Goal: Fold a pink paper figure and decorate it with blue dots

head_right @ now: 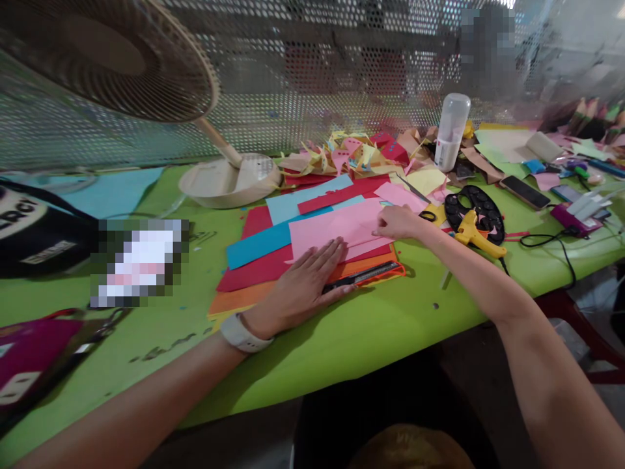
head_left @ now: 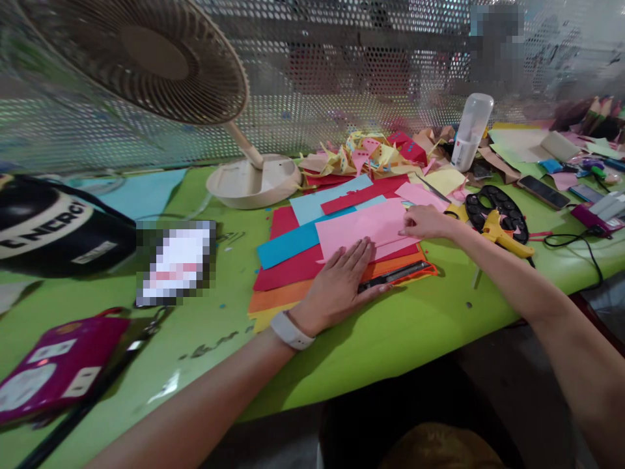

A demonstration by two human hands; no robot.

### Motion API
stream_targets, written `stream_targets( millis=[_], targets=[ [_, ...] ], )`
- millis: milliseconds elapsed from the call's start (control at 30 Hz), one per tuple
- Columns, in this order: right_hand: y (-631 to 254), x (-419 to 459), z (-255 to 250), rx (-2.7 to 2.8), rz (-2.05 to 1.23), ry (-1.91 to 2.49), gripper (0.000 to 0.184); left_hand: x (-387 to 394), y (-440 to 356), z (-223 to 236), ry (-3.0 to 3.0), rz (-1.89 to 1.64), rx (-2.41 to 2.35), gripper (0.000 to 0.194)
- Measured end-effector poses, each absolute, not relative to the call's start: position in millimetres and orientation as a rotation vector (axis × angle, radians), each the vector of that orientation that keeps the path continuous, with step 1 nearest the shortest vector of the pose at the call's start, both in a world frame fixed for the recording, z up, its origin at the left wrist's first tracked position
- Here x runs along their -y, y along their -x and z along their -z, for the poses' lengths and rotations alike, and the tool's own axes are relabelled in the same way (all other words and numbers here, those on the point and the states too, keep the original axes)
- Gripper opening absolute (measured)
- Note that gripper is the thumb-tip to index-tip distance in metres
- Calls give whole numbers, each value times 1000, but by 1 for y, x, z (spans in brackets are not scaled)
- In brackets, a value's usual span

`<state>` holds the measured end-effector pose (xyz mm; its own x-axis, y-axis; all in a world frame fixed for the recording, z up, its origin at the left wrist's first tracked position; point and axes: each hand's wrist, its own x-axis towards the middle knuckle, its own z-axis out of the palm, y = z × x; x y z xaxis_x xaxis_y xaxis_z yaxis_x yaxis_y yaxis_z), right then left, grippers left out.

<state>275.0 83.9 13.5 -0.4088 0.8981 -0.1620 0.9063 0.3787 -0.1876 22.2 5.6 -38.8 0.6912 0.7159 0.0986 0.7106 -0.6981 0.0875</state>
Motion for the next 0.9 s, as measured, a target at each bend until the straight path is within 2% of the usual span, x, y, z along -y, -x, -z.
stream_targets(
  millis=[667,900],
  targets=[
    [-259,-69,-6,-2810,276,-1644,16,-5,-26,35,-2821,-124,-1235,95],
    [-250,-71,-2,-2854,307,-1591,23,-5,-26,36,-2814,-105,-1252,98]
  ],
)
